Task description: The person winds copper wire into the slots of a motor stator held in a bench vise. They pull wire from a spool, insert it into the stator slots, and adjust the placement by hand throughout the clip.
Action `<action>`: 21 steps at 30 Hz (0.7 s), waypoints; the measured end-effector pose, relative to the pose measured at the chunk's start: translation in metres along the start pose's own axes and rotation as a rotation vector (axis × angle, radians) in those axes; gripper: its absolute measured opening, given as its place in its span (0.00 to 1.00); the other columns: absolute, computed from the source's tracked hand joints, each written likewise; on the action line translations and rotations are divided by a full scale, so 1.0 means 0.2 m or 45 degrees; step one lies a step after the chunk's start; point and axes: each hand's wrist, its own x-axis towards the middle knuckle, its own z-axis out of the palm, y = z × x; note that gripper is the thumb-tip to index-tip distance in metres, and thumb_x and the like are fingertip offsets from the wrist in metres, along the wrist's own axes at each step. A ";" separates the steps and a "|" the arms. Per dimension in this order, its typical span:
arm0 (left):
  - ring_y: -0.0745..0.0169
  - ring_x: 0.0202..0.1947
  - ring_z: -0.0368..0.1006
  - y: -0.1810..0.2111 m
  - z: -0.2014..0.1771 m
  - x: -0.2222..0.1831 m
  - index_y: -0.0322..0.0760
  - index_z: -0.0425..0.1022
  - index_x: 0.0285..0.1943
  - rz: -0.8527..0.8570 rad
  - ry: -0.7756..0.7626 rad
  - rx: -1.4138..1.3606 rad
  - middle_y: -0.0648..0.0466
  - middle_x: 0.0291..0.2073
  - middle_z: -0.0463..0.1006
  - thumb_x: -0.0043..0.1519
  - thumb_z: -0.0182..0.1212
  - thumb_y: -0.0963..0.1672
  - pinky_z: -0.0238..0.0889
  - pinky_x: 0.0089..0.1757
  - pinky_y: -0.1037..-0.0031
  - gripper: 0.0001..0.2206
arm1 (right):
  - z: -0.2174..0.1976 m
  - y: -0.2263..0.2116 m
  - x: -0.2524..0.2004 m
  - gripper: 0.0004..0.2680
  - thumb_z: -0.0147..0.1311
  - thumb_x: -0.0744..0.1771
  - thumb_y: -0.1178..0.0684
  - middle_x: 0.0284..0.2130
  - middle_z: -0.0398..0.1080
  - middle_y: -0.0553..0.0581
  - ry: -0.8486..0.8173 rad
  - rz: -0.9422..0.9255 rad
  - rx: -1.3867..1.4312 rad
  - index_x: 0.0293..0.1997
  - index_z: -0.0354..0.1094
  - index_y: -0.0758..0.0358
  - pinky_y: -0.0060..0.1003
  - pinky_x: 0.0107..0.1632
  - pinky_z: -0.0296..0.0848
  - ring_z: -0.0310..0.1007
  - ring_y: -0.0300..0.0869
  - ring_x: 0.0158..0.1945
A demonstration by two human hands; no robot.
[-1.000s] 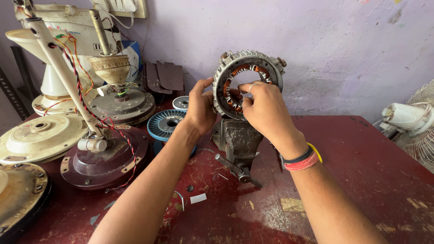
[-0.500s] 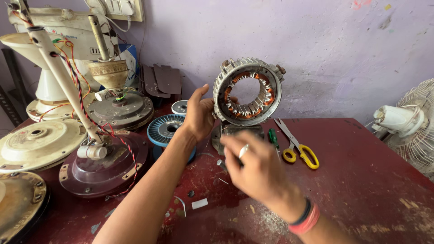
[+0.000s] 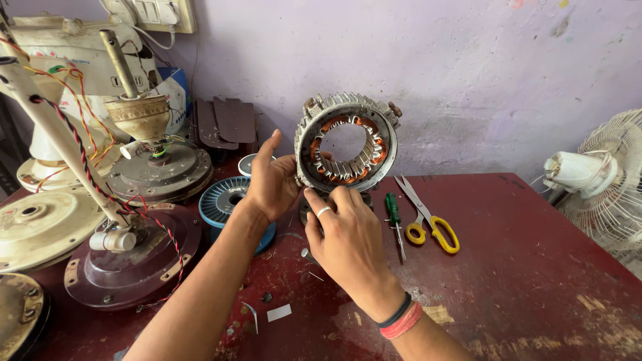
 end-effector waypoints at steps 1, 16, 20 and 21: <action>0.49 0.52 0.74 0.00 0.00 0.00 0.18 0.75 0.58 -0.004 0.002 0.015 0.38 0.48 0.81 0.65 0.30 0.63 0.60 0.60 0.63 0.44 | 0.01 0.00 0.00 0.13 0.63 0.63 0.57 0.31 0.65 0.56 0.017 0.014 -0.016 0.52 0.76 0.65 0.43 0.36 0.71 0.69 0.47 0.36; 0.48 0.55 0.73 -0.02 0.02 -0.02 0.20 0.75 0.60 0.034 -0.033 0.160 0.37 0.50 0.81 0.64 0.27 0.65 0.57 0.63 0.61 0.47 | 0.04 0.07 -0.05 0.11 0.60 0.65 0.53 0.32 0.66 0.54 0.057 -0.030 0.040 0.51 0.75 0.64 0.39 0.33 0.69 0.68 0.43 0.34; 0.47 0.57 0.72 -0.01 0.03 -0.02 0.19 0.74 0.60 0.015 -0.059 0.118 0.37 0.52 0.80 0.63 0.27 0.65 0.56 0.63 0.61 0.47 | 0.04 0.04 -0.02 0.12 0.62 0.63 0.51 0.29 0.62 0.55 -0.027 -0.042 -0.124 0.49 0.79 0.62 0.42 0.36 0.65 0.64 0.46 0.34; 0.47 0.57 0.72 -0.02 0.03 -0.02 0.19 0.74 0.61 0.028 -0.054 0.129 0.37 0.52 0.80 0.63 0.27 0.65 0.56 0.63 0.61 0.47 | 0.04 0.03 -0.02 0.11 0.62 0.63 0.52 0.30 0.62 0.54 -0.024 -0.030 -0.118 0.48 0.79 0.62 0.42 0.37 0.65 0.64 0.46 0.35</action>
